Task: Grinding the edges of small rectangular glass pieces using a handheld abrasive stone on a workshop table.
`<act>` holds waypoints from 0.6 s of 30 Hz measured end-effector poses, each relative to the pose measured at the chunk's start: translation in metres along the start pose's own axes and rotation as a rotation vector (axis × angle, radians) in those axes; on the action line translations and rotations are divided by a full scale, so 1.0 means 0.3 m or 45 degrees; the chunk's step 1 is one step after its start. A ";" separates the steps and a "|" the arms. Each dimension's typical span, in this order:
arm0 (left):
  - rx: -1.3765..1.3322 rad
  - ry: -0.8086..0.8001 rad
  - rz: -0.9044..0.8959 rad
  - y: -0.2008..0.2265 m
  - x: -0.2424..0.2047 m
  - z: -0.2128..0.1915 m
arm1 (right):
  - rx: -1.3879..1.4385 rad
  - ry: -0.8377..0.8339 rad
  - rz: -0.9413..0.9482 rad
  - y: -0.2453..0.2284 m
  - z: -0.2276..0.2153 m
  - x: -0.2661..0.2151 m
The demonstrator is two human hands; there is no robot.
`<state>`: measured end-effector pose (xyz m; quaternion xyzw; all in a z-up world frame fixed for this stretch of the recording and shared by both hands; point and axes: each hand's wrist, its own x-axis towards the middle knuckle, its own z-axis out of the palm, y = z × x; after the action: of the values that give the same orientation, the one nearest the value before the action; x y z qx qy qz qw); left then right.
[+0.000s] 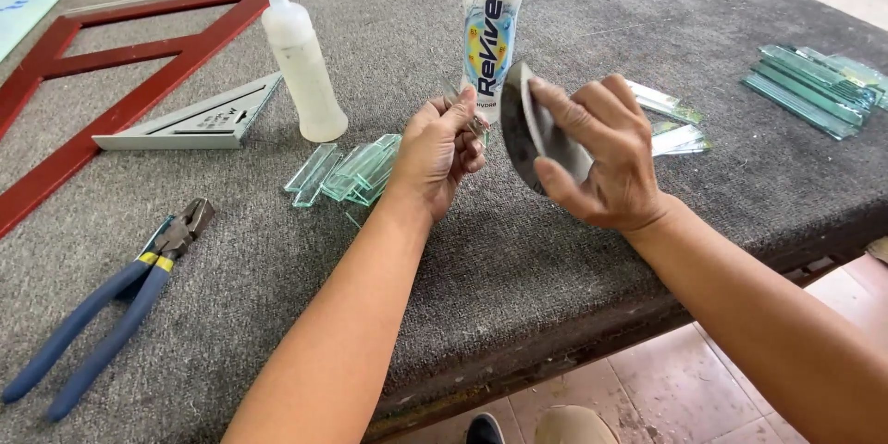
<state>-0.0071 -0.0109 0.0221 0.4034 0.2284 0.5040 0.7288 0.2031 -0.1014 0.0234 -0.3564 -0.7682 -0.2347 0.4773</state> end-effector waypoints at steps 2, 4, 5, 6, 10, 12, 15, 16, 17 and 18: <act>0.028 0.008 0.006 -0.014 0.004 -0.001 | -0.001 -0.018 -0.031 -0.011 0.013 0.000; 0.097 -0.005 0.035 -0.036 0.017 -0.005 | -0.051 -0.090 -0.099 -0.045 0.022 0.017; 0.099 -0.001 0.030 -0.030 0.013 -0.016 | -0.047 -0.091 -0.094 -0.029 0.032 0.023; 0.119 -0.017 0.034 -0.029 0.014 -0.014 | -0.057 -0.047 -0.054 -0.009 0.029 0.029; 0.081 0.012 0.043 -0.020 -0.010 0.008 | 0.001 -0.039 -0.020 -0.027 -0.006 0.004; 0.073 0.029 0.057 -0.020 0.005 -0.001 | -0.080 -0.049 -0.063 -0.054 0.006 0.031; 0.043 0.007 0.040 -0.001 -0.022 0.025 | -0.188 -0.005 -0.051 0.001 0.006 0.016; 0.030 -0.003 0.023 0.021 -0.039 0.028 | -0.185 0.055 -0.005 0.033 0.017 0.012; 0.030 -0.007 0.026 0.010 -0.021 0.025 | -0.189 0.057 -0.008 0.026 0.002 0.011; -0.051 -0.067 0.017 0.001 -0.005 0.014 | -0.134 0.073 0.007 0.017 -0.005 0.009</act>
<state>-0.0049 -0.0138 0.0246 0.4032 0.1963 0.5025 0.7392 0.2070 -0.0984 0.0266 -0.3762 -0.7397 -0.2836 0.4804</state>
